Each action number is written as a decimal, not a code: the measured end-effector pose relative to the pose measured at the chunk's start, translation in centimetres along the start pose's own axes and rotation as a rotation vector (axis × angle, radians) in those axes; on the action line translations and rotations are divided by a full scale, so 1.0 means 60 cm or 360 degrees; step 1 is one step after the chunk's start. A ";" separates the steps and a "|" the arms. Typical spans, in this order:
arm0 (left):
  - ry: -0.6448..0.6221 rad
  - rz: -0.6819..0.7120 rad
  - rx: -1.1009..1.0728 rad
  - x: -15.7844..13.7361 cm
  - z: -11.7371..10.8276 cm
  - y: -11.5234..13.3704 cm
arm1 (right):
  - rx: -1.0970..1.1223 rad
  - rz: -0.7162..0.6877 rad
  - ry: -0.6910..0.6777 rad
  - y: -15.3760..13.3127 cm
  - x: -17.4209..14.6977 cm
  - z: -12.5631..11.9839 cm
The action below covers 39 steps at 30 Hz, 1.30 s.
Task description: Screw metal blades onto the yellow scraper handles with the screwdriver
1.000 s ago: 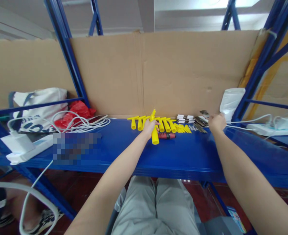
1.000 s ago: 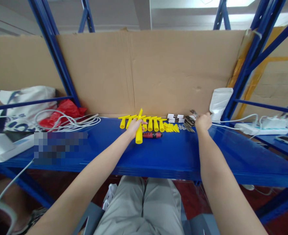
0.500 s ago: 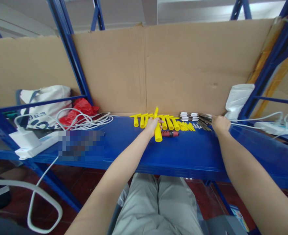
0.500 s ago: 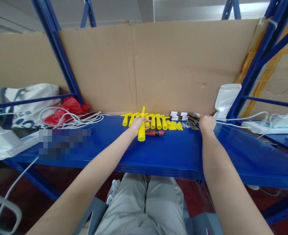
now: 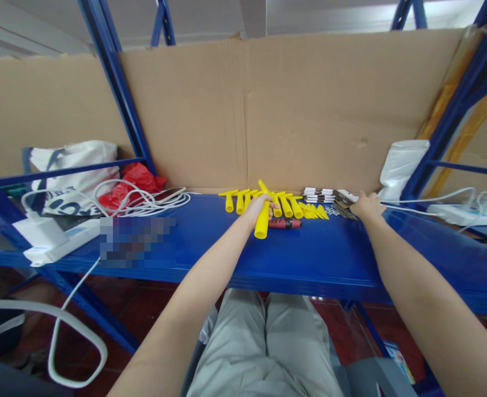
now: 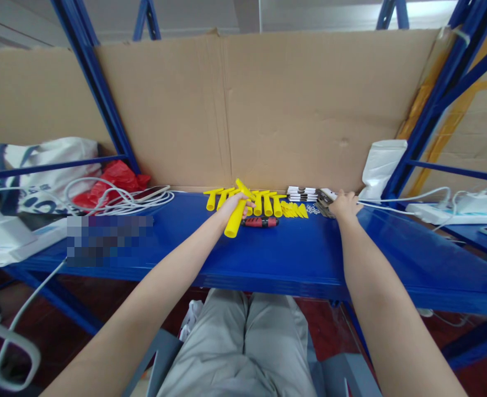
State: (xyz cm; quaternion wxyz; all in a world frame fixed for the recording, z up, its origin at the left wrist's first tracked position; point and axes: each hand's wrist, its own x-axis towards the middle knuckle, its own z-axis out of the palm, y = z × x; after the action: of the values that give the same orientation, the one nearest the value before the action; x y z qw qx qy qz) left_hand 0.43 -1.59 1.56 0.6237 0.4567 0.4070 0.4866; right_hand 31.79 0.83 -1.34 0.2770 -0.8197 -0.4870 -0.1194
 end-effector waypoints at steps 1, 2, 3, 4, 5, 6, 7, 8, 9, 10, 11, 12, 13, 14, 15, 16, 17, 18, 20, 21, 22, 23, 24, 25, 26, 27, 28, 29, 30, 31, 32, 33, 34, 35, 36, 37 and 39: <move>-0.0043 -0.0001 0.0006 0.001 -0.001 -0.001 | -0.0016 0.0040 -0.0004 -0.006 -0.002 -0.005; -0.0084 -0.0003 0.0020 0.001 -0.003 -0.001 | -0.0029 0.0078 0.0004 -0.015 -0.004 -0.013; -0.0117 -0.0005 0.0039 0.002 -0.004 -0.002 | -0.0018 0.0069 0.0040 -0.025 -0.007 -0.023; -0.0144 -0.0009 0.0060 0.003 -0.005 -0.003 | 0.0025 0.0024 0.0101 -0.037 -0.010 -0.035; -0.0163 -0.0021 0.0081 0.004 -0.006 -0.003 | 0.0097 -0.0037 0.0176 -0.050 -0.013 -0.048; -0.0175 -0.0036 0.0094 0.005 -0.007 -0.003 | 0.0190 -0.0104 0.0222 -0.065 -0.018 -0.061; -0.0183 -0.0052 0.0097 0.007 -0.008 -0.003 | 0.0294 -0.0161 0.0226 -0.079 -0.024 -0.074; -0.0196 -0.0070 0.0091 0.008 -0.009 -0.002 | 0.0394 -0.0212 0.0208 -0.094 -0.032 -0.085; -0.0209 -0.0087 0.0078 0.010 -0.009 -0.002 | 0.0475 -0.0281 0.0173 -0.108 -0.042 -0.093; -0.0213 -0.0093 0.0059 0.011 -0.010 -0.001 | 0.0538 -0.0355 0.0133 -0.120 -0.054 -0.099; -0.0210 -0.0089 0.0036 0.011 -0.010 0.000 | 0.0600 -0.0447 0.0055 -0.130 -0.066 -0.103; -0.0199 -0.0081 0.0015 0.011 -0.010 0.001 | 0.0662 -0.0549 -0.0084 -0.138 -0.079 -0.103; -0.0182 -0.0073 -0.0005 0.011 -0.010 0.001 | 0.0731 -0.0650 -0.0266 -0.144 -0.091 -0.102; -0.0159 -0.0071 -0.0021 0.010 -0.010 0.002 | 0.0806 -0.0756 -0.0442 -0.147 -0.102 -0.098; -0.0135 -0.0074 -0.0037 0.009 -0.009 0.002 | 0.0863 -0.0831 -0.0597 -0.149 -0.111 -0.094; -0.0118 -0.0077 -0.0054 0.007 -0.008 0.003 | 0.0909 -0.0878 -0.0717 -0.149 -0.117 -0.089; -0.0108 -0.0082 -0.0067 0.006 -0.008 0.003 | 0.0940 -0.0901 -0.0801 -0.148 -0.121 -0.083; -0.0093 -0.0078 -0.0080 0.005 -0.007 0.003 | 0.0955 -0.0908 -0.0865 -0.146 -0.123 -0.077; -0.0040 -0.0034 -0.0108 0.005 -0.008 0.003 | 0.0979 -0.0910 -0.0951 -0.140 -0.120 -0.067; -0.0001 -0.0001 -0.0125 0.006 -0.008 0.002 | 0.0988 -0.0918 -0.0989 -0.138 -0.118 -0.062; 0.0041 0.0034 -0.0147 0.007 -0.009 0.001 | 0.0998 -0.0926 -0.1019 -0.135 -0.115 -0.058; 0.0079 0.0073 -0.0174 0.009 -0.010 -0.001 | 0.1010 -0.0934 -0.1036 -0.133 -0.113 -0.055; 0.0108 0.0112 -0.0202 0.010 -0.011 -0.003 | 0.1013 -0.0945 -0.1044 -0.131 -0.112 -0.053; 0.0130 0.0156 -0.0226 0.012 -0.013 -0.005 | 0.1004 -0.0959 -0.1048 -0.130 -0.111 -0.052; 0.0156 0.0196 -0.0233 0.013 -0.014 -0.007 | 0.0982 -0.0979 -0.1051 -0.131 -0.112 -0.051; 0.0187 0.0229 -0.0221 0.014 -0.015 -0.008 | 0.0954 -0.1006 -0.1054 -0.132 -0.113 -0.051; 0.0226 0.0255 -0.0196 0.015 -0.015 -0.009 | 0.0921 -0.1040 -0.1055 -0.134 -0.116 -0.051; 0.0272 0.0270 -0.0161 0.015 -0.015 -0.010 | 0.0884 -0.1083 -0.1064 -0.137 -0.119 -0.051; 0.0322 0.0281 -0.0127 0.016 -0.015 -0.009 | 0.0848 -0.1130 -0.1077 -0.140 -0.122 -0.051; 0.0368 0.0292 -0.0097 0.016 -0.015 -0.009 | 0.0817 -0.1176 -0.1085 -0.144 -0.125 -0.050; 0.0407 0.0307 -0.0072 0.017 -0.016 -0.008 | 0.0792 -0.1214 -0.1084 -0.148 -0.128 -0.050; 0.0433 0.0328 -0.0053 0.018 -0.016 -0.007 | 0.0779 -0.1237 -0.1071 -0.151 -0.131 -0.049; 0.0446 0.0353 -0.0039 0.019 -0.016 -0.007 | 0.0782 -0.1240 -0.1049 -0.154 -0.133 -0.048; 0.0448 0.0380 -0.0026 0.019 -0.016 -0.007 | 0.0809 -0.1226 -0.1026 -0.155 -0.134 -0.047; 0.0444 0.0401 -0.0009 0.020 -0.017 -0.007 | 0.0866 -0.1199 -0.1016 -0.156 -0.135 -0.047; 0.0440 0.0413 0.0011 0.021 -0.017 -0.008 | 0.0956 -0.1160 -0.1031 -0.156 -0.136 -0.048; 0.0431 0.0410 0.0066 0.020 -0.017 -0.009 | 0.1196 -0.1046 -0.1128 -0.155 -0.136 -0.054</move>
State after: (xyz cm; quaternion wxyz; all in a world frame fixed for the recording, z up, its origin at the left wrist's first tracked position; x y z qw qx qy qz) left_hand -0.15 -0.29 0.69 0.4863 0.4481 0.4353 0.6109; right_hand 19.90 -3.52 0.65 0.3170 -0.4626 -0.7857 0.2612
